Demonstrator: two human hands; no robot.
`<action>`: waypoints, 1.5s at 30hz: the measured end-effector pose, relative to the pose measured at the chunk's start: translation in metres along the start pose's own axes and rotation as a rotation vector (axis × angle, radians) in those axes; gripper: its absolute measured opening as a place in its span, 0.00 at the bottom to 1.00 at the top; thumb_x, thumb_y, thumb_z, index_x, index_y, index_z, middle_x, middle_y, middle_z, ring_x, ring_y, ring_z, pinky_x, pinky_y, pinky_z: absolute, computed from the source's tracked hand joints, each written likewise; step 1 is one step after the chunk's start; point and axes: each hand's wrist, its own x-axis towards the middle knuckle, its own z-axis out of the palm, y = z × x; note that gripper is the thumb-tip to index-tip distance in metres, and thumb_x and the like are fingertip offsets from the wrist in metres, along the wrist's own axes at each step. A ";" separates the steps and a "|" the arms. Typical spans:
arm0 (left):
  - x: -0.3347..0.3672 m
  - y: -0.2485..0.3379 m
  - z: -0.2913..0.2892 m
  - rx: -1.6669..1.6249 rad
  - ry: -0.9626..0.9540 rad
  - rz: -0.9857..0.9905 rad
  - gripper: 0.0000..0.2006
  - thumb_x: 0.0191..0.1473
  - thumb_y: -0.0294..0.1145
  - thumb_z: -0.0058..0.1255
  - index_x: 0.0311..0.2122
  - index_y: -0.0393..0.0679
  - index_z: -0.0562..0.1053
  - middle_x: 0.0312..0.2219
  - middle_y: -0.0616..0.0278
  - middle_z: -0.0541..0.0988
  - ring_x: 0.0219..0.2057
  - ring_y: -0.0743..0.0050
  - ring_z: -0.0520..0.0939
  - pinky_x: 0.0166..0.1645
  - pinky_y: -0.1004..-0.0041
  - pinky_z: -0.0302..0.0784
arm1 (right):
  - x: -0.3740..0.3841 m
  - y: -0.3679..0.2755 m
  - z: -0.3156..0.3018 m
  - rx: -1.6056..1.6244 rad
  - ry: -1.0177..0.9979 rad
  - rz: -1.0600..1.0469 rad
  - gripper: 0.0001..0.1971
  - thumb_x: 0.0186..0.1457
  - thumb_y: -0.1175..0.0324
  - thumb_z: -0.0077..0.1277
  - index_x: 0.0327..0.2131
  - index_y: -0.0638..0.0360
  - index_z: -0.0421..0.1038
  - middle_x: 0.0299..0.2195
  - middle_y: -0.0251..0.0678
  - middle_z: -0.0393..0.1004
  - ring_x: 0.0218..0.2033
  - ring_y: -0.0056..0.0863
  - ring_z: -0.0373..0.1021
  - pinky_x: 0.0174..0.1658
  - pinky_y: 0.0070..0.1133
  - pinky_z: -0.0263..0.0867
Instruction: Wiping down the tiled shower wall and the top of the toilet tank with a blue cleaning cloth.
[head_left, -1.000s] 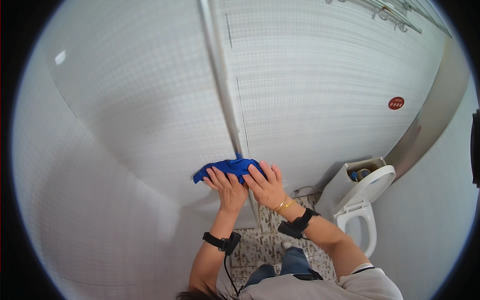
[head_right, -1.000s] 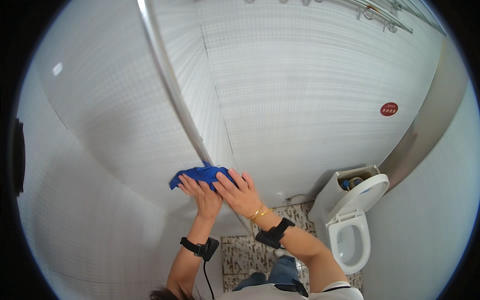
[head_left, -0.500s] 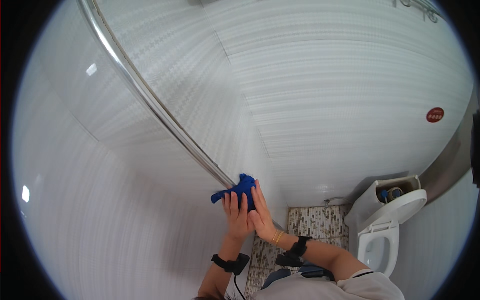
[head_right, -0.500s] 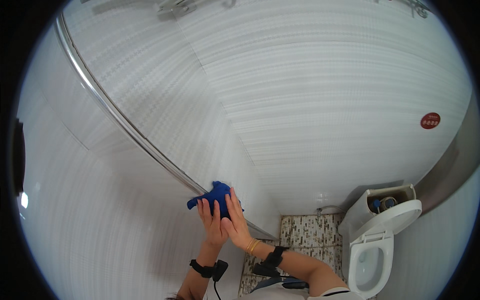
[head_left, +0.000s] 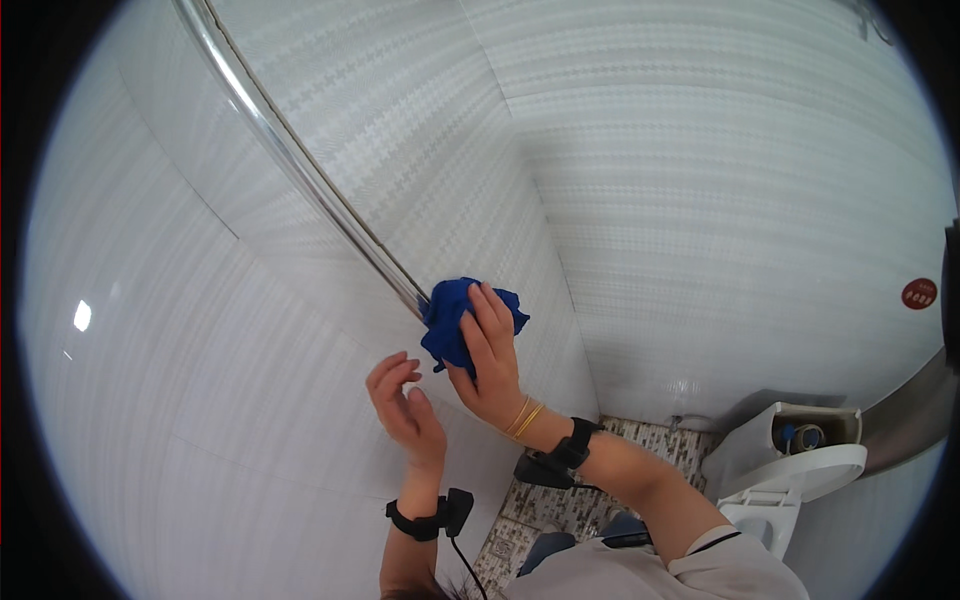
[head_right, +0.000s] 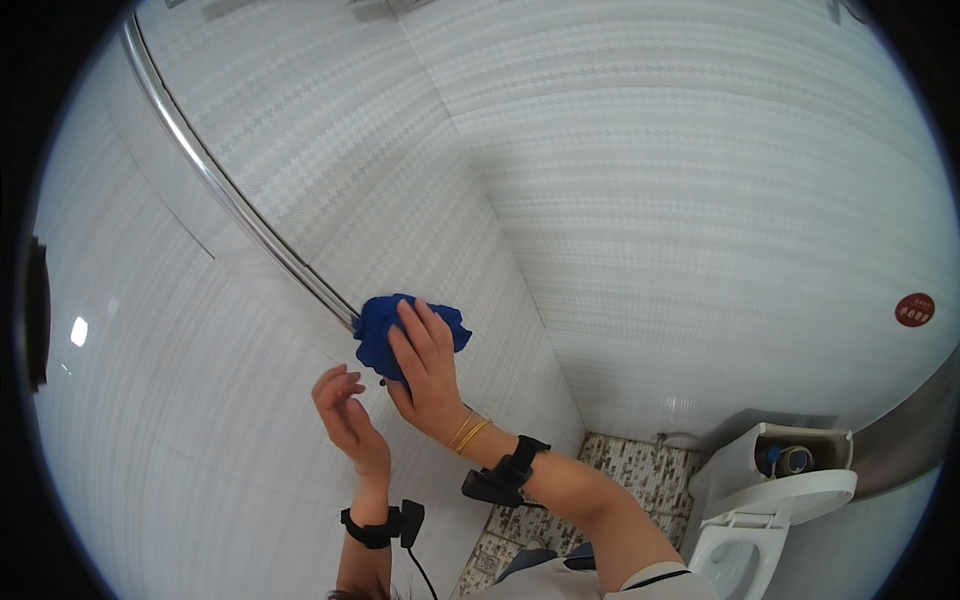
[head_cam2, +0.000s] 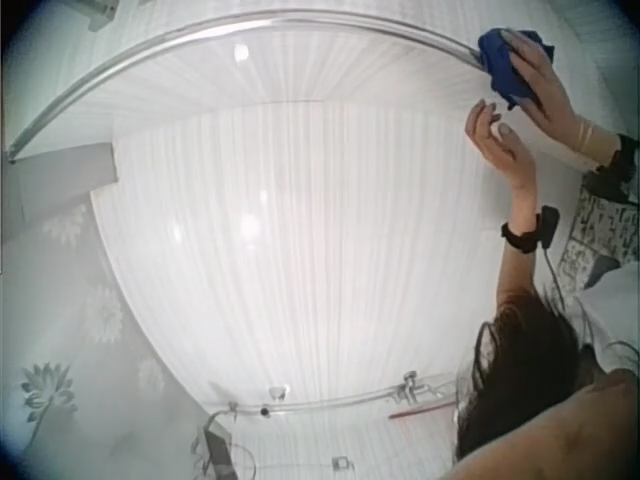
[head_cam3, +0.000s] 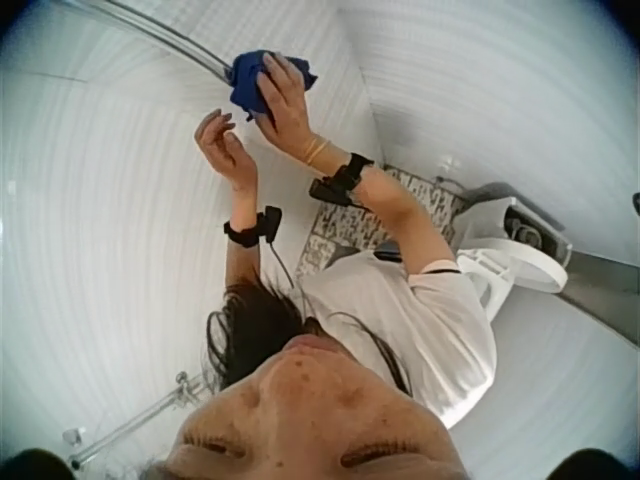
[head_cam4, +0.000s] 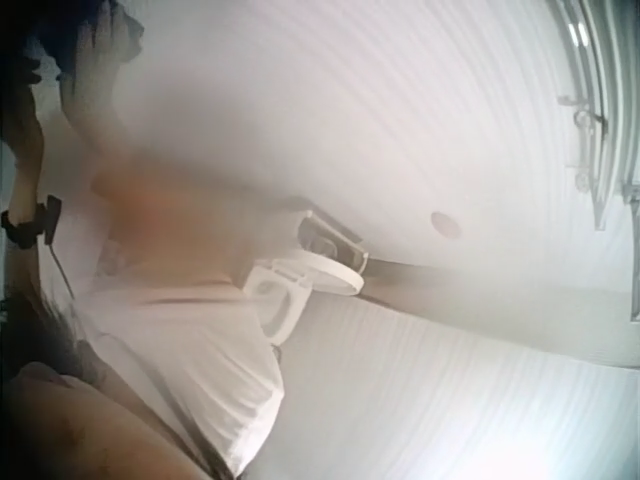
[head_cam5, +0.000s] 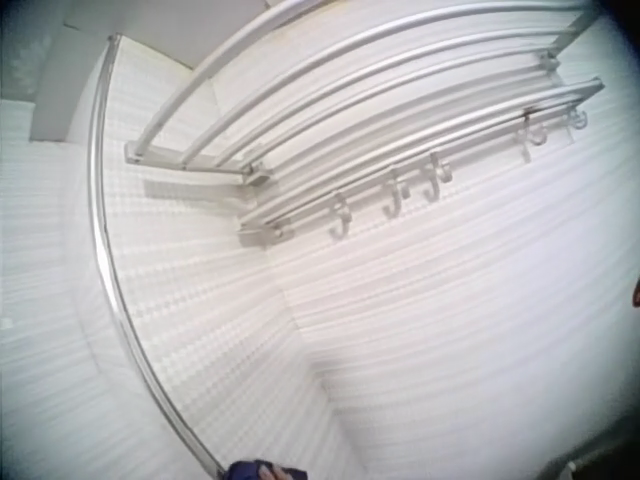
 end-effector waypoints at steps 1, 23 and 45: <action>0.005 0.002 0.000 -0.014 0.030 -0.004 0.10 0.54 0.30 0.33 0.40 0.38 0.64 0.40 0.53 0.65 0.36 0.70 0.70 0.37 0.76 0.67 | 0.000 0.005 -0.002 0.013 -0.020 -0.085 0.27 0.37 0.77 0.48 0.46 0.66 0.56 0.53 0.51 0.50 0.55 0.50 0.47 0.53 0.39 0.45; 0.045 0.022 0.041 0.232 0.122 -0.116 0.16 0.40 0.24 0.54 0.33 0.42 0.59 0.33 0.60 0.60 0.31 0.73 0.61 0.35 0.74 0.59 | -0.023 0.018 -0.017 0.220 0.062 0.376 0.24 0.41 0.80 0.44 0.46 0.62 0.55 0.50 0.45 0.56 0.49 0.39 0.55 0.52 0.28 0.50; 0.045 0.003 0.042 0.001 0.134 -0.096 0.11 0.47 0.23 0.45 0.35 0.41 0.58 0.32 0.61 0.60 0.28 0.79 0.65 0.33 0.79 0.61 | -0.015 0.018 -0.018 0.107 0.052 0.317 0.23 0.38 0.81 0.44 0.44 0.61 0.58 0.47 0.44 0.58 0.48 0.41 0.56 0.51 0.30 0.50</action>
